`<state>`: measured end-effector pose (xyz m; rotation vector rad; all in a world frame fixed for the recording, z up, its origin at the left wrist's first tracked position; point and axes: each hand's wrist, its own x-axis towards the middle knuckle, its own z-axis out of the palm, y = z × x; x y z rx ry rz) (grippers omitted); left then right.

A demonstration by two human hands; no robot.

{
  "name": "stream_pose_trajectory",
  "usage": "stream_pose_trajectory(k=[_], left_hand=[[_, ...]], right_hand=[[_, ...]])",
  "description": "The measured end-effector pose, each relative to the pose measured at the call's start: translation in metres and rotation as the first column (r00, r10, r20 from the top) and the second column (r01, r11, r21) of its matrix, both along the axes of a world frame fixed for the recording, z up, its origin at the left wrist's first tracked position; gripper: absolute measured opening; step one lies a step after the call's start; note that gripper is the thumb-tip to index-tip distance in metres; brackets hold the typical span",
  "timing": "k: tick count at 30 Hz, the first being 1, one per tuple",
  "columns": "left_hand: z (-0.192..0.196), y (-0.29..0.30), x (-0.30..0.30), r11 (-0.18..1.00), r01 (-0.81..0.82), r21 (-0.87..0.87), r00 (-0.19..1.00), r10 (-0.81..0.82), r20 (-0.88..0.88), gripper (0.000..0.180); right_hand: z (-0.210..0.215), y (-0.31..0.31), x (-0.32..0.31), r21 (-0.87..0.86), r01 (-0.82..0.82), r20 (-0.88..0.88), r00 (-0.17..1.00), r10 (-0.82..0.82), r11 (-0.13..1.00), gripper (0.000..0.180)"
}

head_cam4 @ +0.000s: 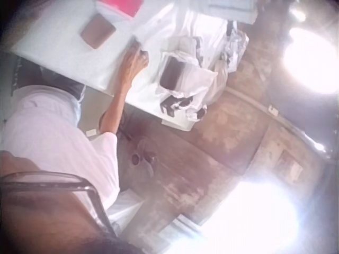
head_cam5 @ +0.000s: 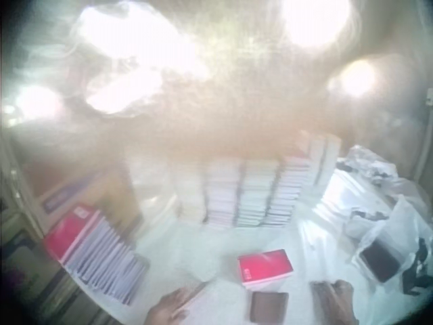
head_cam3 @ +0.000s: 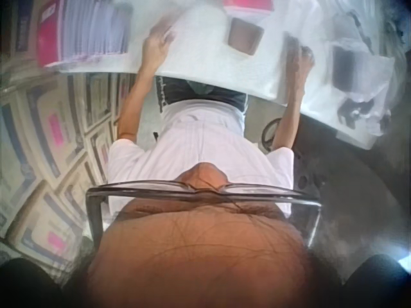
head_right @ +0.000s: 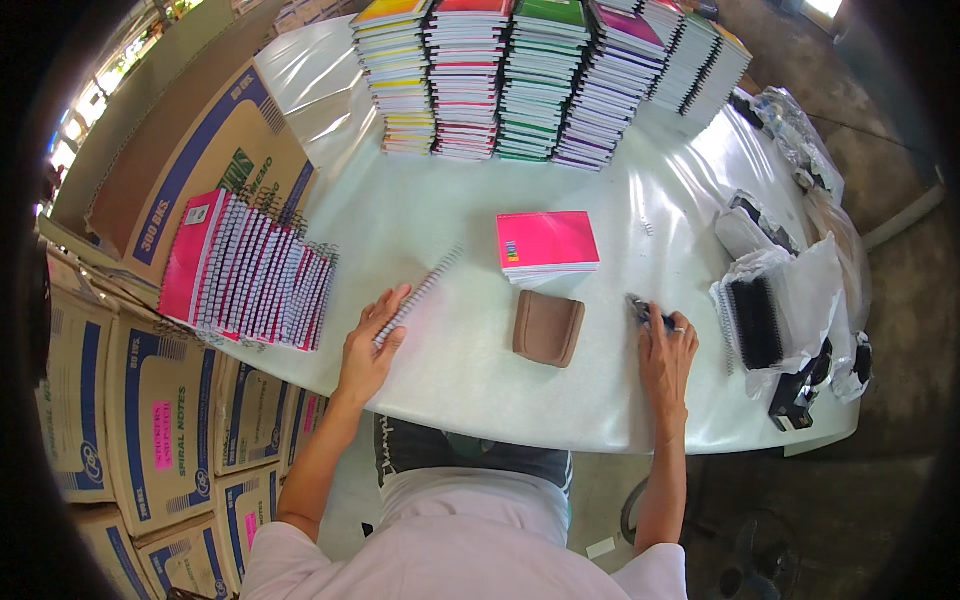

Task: The person threads a metal spiral coil through the punched holes of small notebooks and uses pliers to crimp the ends of the coil.

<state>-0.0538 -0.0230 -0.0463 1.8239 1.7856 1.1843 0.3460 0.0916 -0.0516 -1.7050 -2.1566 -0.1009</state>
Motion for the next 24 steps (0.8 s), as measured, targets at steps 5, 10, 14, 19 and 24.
stream_pose_trajectory(k=[5,10,14,19,24], left_hand=[[0.036,0.0,0.026,0.999,-0.054,0.006,0.965,0.053,-0.256,0.057],[0.048,0.002,0.034,0.995,-0.057,0.077,0.947,0.078,-0.31,0.067],[0.057,0.0,0.034,0.995,-0.063,0.074,0.932,0.085,-0.353,0.076],[0.061,0.001,0.035,0.988,-0.091,0.124,0.888,0.137,-0.439,0.086],[0.065,0.002,0.03,0.971,-0.148,0.19,0.822,0.227,-0.522,0.077]], right_hand=[[0.041,-0.057,-0.099,-0.028,-0.454,-0.446,0.803,0.395,0.89,0.048],[0.075,-0.083,-0.165,0.111,-0.644,-0.281,0.71,0.646,0.757,0.053],[0.077,-0.081,-0.17,0.125,-0.665,-0.194,0.711,0.676,0.736,0.052],[0.08,-0.082,-0.17,0.1,-0.688,-0.191,0.695,0.693,0.719,0.042],[0.103,-0.081,-0.175,-0.503,-0.765,-0.805,0.584,0.103,0.402,0.032]])
